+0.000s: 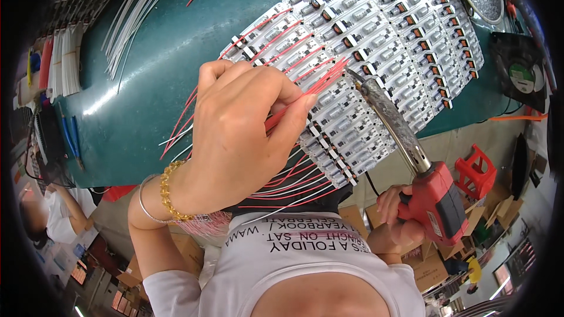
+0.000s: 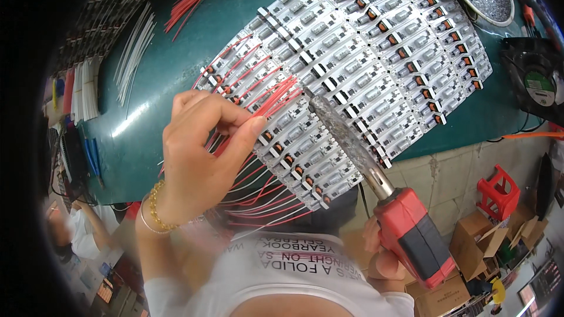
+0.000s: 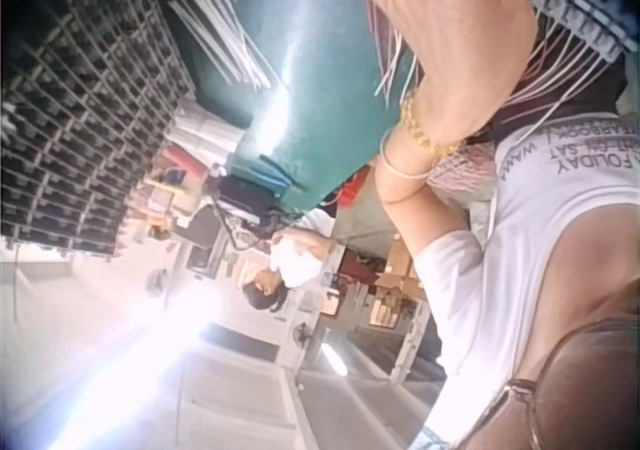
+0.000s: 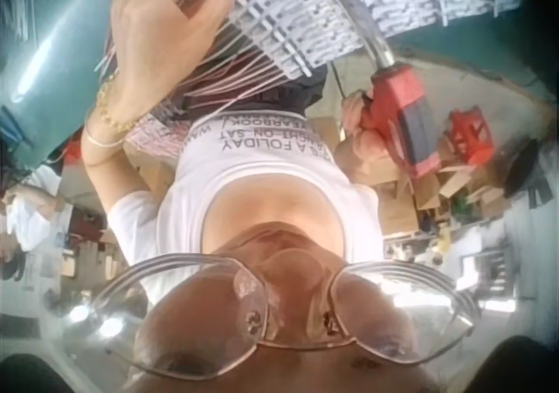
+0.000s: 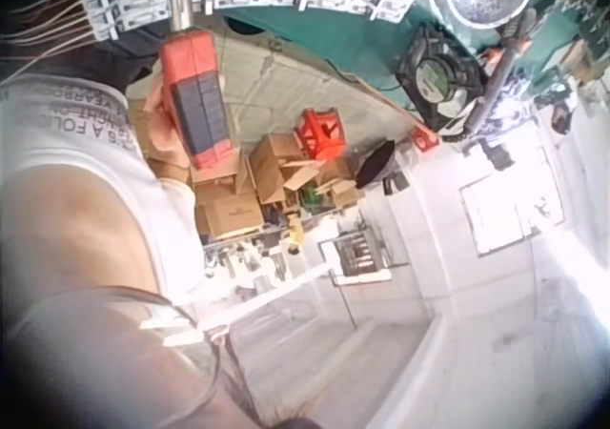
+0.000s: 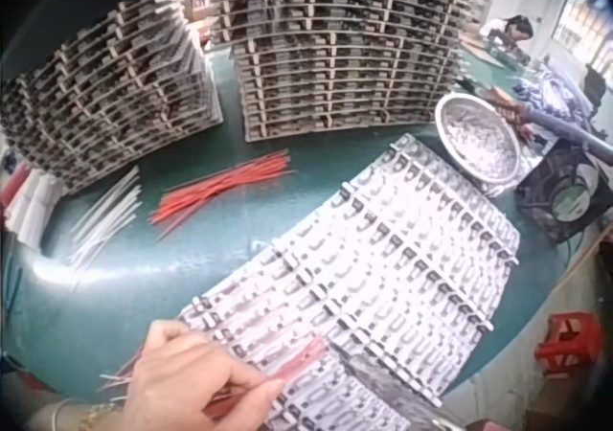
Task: The person uses a soldering iron to attach red and white wires to a grid of electronic components on a circuit board. They repeatedly pick up wires, position them on the board, and apply the soldering iron to secure the connections.
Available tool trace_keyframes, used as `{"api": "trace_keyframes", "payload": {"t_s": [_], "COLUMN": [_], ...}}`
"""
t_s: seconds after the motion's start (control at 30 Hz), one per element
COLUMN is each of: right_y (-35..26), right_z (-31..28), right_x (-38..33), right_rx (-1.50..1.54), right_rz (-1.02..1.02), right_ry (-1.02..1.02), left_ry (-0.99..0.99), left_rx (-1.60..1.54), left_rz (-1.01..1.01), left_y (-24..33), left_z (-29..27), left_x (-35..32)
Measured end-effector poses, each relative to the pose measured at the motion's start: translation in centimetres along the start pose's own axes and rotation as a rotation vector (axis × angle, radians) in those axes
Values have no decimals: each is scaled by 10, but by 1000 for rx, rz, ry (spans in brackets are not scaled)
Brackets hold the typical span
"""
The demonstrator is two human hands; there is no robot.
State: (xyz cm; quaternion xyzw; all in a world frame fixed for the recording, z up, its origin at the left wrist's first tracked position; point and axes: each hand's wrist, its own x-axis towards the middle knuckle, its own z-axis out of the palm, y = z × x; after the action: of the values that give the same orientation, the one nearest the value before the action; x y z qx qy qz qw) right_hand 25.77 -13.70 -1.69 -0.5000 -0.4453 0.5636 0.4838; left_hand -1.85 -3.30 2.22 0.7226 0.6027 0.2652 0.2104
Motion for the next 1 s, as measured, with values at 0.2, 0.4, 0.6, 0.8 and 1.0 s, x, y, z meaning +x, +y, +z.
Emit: {"api": "trace_keyframes", "payload": {"t_s": [0.2,0.4,0.6,0.8,1.0], "right_y": [36,-5,-6,-5,-7], "right_z": [-60,5,5,1,-2], "right_x": [-44,5,7,-1,-3], "right_rx": [274,-49,-32,-13,-15], "right_rz": [581,-26,-35,-34,-28], "right_ry": [419,-36,-48,-35,-42], "left_ry": [30,33,31,118,43], "left_rx": [-23,-15,1,-14,-26], "left_rz": [12,18,12,111,90], "left_y": [-2,-1,-1,5,5], "left_z": [0,3,1,-4,7], "left_x": [-1,-1,-1,-4,-6]}}
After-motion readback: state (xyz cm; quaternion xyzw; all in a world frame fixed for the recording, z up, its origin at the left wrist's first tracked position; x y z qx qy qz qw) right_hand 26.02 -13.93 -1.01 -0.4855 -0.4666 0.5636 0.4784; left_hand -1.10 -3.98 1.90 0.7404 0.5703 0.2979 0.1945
